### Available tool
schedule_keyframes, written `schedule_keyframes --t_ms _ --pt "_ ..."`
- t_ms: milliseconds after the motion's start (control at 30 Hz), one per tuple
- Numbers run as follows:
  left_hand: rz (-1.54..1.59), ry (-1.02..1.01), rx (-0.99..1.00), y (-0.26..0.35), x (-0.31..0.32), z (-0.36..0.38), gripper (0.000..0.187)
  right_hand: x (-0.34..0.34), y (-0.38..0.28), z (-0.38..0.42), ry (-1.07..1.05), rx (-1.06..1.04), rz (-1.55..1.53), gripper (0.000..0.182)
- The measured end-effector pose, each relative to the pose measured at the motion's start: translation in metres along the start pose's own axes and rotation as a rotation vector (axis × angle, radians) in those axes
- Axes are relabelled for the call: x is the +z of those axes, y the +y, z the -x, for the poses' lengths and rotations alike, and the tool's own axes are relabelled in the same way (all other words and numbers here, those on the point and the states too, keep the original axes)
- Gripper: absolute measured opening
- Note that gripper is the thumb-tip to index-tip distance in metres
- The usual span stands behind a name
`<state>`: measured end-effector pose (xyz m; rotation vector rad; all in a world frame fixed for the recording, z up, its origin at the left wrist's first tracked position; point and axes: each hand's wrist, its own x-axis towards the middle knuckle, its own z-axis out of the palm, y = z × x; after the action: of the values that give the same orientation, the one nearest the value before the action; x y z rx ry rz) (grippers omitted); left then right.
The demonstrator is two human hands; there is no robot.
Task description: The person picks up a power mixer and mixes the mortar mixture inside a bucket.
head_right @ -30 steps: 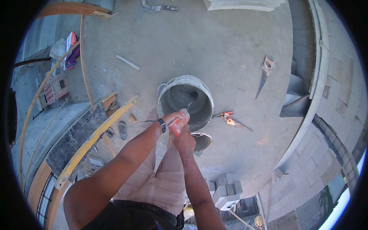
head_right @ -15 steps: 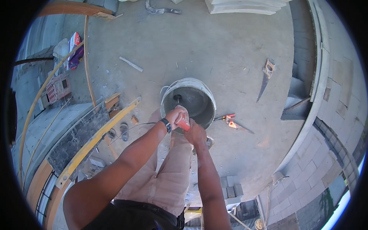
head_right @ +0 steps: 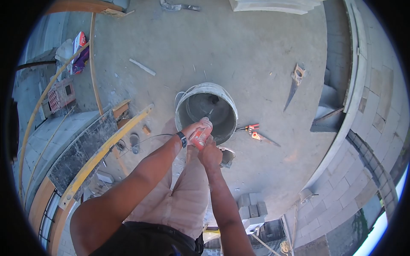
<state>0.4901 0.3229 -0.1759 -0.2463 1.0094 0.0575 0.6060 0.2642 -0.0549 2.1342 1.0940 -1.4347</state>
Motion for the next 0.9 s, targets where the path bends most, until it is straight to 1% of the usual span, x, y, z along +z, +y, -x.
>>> schedule_keyframes --t_ms 33,67,133,167,200,233,267,333,367,400,433,467,500,533,567,600,667,700,833,900 --pt "-0.020 -0.040 -0.116 0.003 0.000 -0.004 0.031 -0.004 -0.001 0.000 0.002 0.000 0.000 0.066" --pt "-0.023 -0.041 -0.113 0.004 0.003 -0.008 0.031 -0.009 -0.001 -0.001 -0.020 0.024 -0.055 0.065" --pt "-0.054 0.031 -0.114 0.012 0.021 -0.008 0.022 -0.018 0.000 -0.005 -0.031 0.043 -0.111 0.063" --pt "-0.058 0.029 -0.108 0.018 0.026 -0.005 0.022 -0.023 0.002 -0.008 -0.028 0.037 -0.185 0.057" --pt "-0.062 0.052 -0.165 0.024 0.030 -0.004 0.020 -0.027 0.004 -0.012 -0.025 0.030 -0.258 0.052" --pt "-0.063 0.077 -0.222 0.028 0.034 -0.003 0.018 -0.031 0.006 -0.016 -0.021 0.026 -0.258 0.052" --pt "-0.064 0.076 -0.219 0.030 0.038 -0.002 0.018 -0.034 0.008 -0.020 -0.052 0.001 -0.302 0.049" --pt "-0.112 0.280 -0.145 0.031 0.041 -0.003 0.017 -0.040 0.005 -0.023 -0.084 -0.025 -0.347 0.046" --pt "-0.111 0.281 -0.146 0.031 0.039 -0.001 0.017 -0.042 0.004 -0.022 -0.061 -0.039 -0.329 0.046" --pt "-0.113 0.237 -0.060 0.026 0.027 -0.004 0.014 -0.046 0.002 -0.020 -0.038 -0.054 -0.311 0.046" --pt "-0.115 0.218 -0.016 0.021 0.014 -0.005 0.012 -0.048 0.000 -0.018 -0.042 -0.055 -0.312 0.046" --pt "-0.115 0.200 0.027 0.016 0.001 -0.007 0.010 -0.050 -0.002 -0.016 -0.027 -0.104 -0.240 0.046" --pt "-0.043 0.119 0.113 0.013 -0.004 -0.001 0.011 -0.050 -0.003 -0.015 -0.008 -0.150 -0.168 0.047" --pt "0.030 0.036 0.196 0.009 -0.007 0.004 0.013 -0.043 -0.001 -0.016 -0.009 -0.148 -0.170 0.047" --pt "0.136 0.029 0.181 0.002 -0.010 0.009 0.019 -0.031 0.001 -0.019 -0.018 -0.173 -0.091 0.049" --pt "0.137 0.027 0.178 -0.002 -0.010 0.014 0.019 -0.024 0.001 -0.019 -0.028 -0.200 -0.010 0.050" --pt "0.096 0.102 0.242 -0.008 -0.009 0.022 0.024 -0.011 0.004 -0.014 -0.008 -0.199 0.025 0.051" --pt "0.114 0.052 0.243 -0.010 -0.010 0.023 0.030 -0.004 0.005 -0.012 0.014 -0.200 0.057 0.053" --pt "0.132 0.044 0.186 -0.012 -0.007 0.025 0.036 0.012 0.008 -0.007 0.064 -0.218 0.094 0.059" --pt "-0.015 0.039 0.090 -0.005 -0.005 0.019 0.039 0.012 0.005 -0.003 0.057 -0.124 0.072 0.061"
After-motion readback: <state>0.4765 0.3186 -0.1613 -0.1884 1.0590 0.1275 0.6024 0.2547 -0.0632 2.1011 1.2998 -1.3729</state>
